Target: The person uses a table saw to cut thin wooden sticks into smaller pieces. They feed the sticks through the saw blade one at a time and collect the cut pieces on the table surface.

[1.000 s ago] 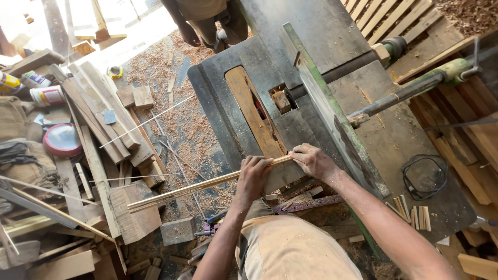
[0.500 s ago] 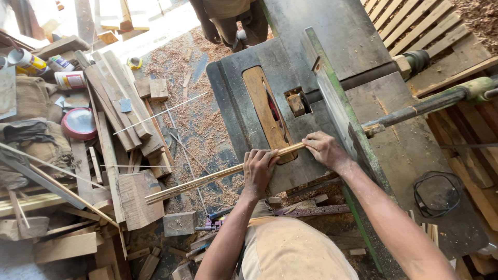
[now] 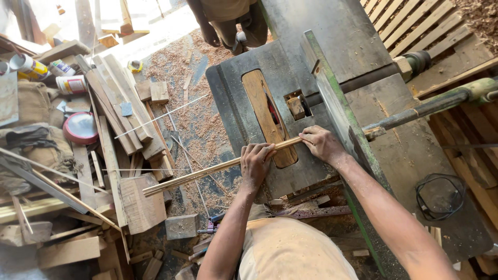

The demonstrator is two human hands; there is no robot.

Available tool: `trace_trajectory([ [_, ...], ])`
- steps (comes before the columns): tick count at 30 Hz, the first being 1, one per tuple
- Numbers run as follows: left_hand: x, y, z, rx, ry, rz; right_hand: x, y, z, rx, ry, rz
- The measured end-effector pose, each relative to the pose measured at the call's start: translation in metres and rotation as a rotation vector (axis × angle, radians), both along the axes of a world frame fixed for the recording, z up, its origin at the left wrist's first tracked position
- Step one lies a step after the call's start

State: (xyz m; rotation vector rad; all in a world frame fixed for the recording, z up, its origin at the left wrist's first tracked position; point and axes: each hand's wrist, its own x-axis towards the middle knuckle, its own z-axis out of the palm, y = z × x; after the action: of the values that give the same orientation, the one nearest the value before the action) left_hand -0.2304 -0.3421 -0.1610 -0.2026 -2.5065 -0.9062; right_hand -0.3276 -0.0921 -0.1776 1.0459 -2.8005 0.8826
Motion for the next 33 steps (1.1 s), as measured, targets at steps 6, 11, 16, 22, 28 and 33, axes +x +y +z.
trace_trajectory([
  [6, -0.004, 0.002, 0.007, -0.01, -0.002, -0.018, -0.002, 0.001, 0.001, -0.04, 0.032, 0.002],
  [11, -0.007, 0.007, 0.005, -0.005, -0.006, -0.016, -0.004, 0.003, -0.002, -0.059, 0.039, -0.002],
  [16, -0.011, 0.008, -0.006, -0.024, 0.006, -0.018, -0.007, 0.001, -0.005, -0.041, 0.021, -0.014],
  [22, -0.017, 0.007, -0.014, -0.033, 0.013, -0.027, -0.01, 0.0, -0.002, -0.051, 0.009, -0.035],
  [28, -0.021, 0.006, -0.015, -0.032, 0.011, -0.018, -0.014, -0.002, 0.003, -0.068, 0.002, -0.044],
  [33, -0.026, 0.004, -0.019, -0.029, 0.009, -0.02, -0.019, -0.004, 0.002, -0.04, 0.013, -0.029],
])
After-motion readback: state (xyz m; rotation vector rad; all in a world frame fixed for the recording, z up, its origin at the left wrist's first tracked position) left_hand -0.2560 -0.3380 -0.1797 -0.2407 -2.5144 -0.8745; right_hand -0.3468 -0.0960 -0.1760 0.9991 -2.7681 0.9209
